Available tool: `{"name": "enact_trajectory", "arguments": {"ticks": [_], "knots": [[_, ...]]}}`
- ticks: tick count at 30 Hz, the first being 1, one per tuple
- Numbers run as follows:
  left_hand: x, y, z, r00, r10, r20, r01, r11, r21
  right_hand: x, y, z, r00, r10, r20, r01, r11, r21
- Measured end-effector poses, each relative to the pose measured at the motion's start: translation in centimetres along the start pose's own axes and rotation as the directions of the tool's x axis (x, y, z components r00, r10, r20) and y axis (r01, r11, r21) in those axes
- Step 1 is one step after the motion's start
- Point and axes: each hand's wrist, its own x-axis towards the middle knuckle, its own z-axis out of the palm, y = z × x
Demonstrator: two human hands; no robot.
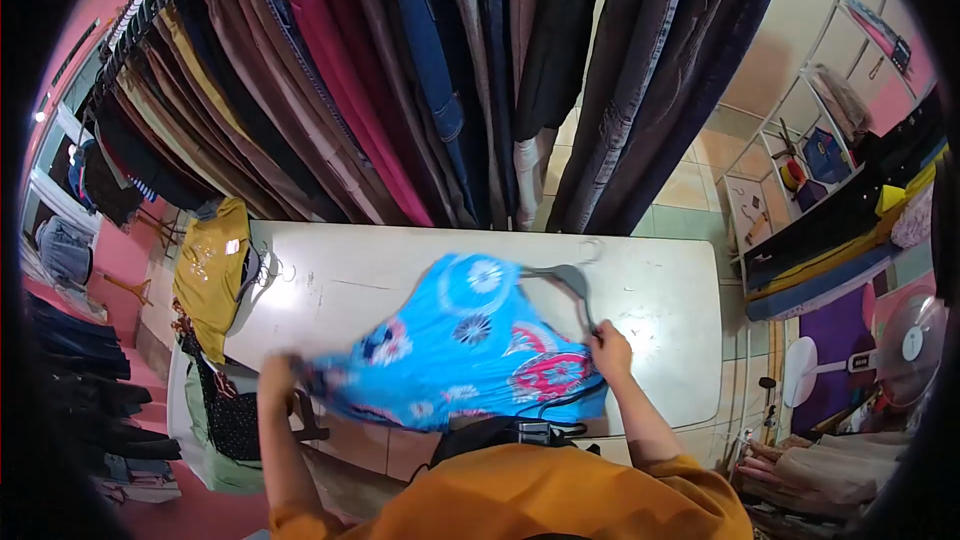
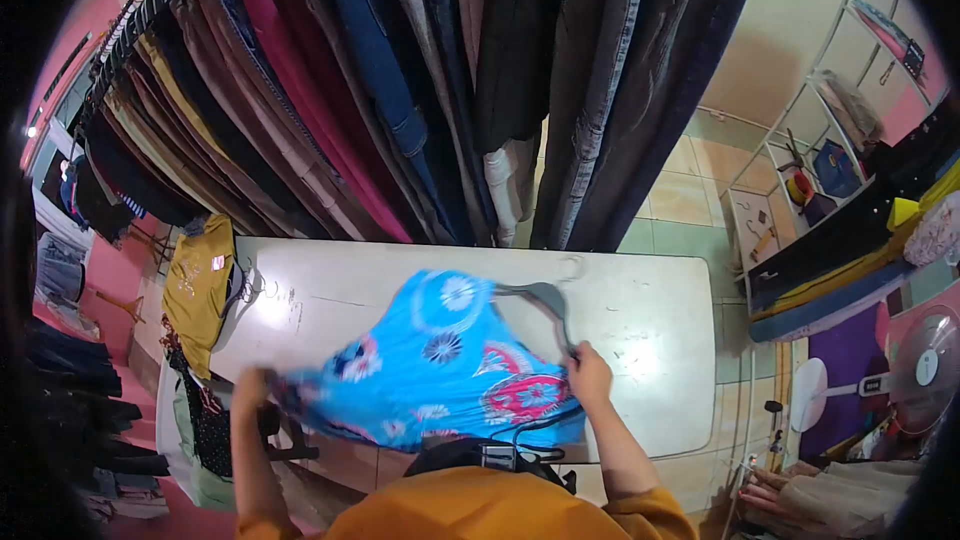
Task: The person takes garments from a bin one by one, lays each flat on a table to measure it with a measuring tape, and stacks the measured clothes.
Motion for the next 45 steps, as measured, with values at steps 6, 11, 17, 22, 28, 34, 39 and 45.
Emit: {"name": "enact_trajectory", "arguments": {"ticks": [6,11,17,22,28,34,39,45], "knots": [[12.9,28.2,-3.8,0.649,0.578,-0.494,-0.597,0.790,0.140,-4.1,9.1,-7.5,0.871,0.404,-0.280,-0.420,0.907,0.004],[9.8,37.8,6.6,0.621,0.602,-0.502,-0.749,0.644,-0.155,-6.0,17.5,-11.7,0.702,0.484,-0.522,-0.625,0.770,-0.126],[0.6,21.6,15.6,0.909,0.303,-0.288,-0.349,0.929,-0.124,-6.4,19.8,-12.9,0.682,0.509,-0.525,-0.669,0.723,-0.169],[-3.7,11.3,17.4,0.964,-0.164,-0.208,0.155,0.986,-0.058,-3.4,13.7,-12.0,0.805,0.260,-0.533,-0.475,0.822,-0.316],[1.9,11.1,15.5,0.968,-0.221,-0.122,0.208,0.972,-0.113,-0.1,6.7,-7.0,0.949,0.237,-0.207,-0.297,0.893,-0.339],[15.7,10.0,12.6,0.975,0.172,-0.144,-0.177,0.984,-0.029,0.2,7.5,-6.5,0.923,0.343,-0.175,-0.383,0.857,-0.344],[24.3,14.8,10.1,0.917,0.390,-0.089,-0.389,0.921,0.033,0.1,6.4,-5.4,0.914,0.338,-0.226,-0.405,0.803,-0.436],[22.1,15.3,10.2,0.747,0.596,-0.295,-0.632,0.774,-0.037,-2.4,-1.4,-1.7,0.976,0.107,-0.191,-0.163,0.937,-0.308]]}}
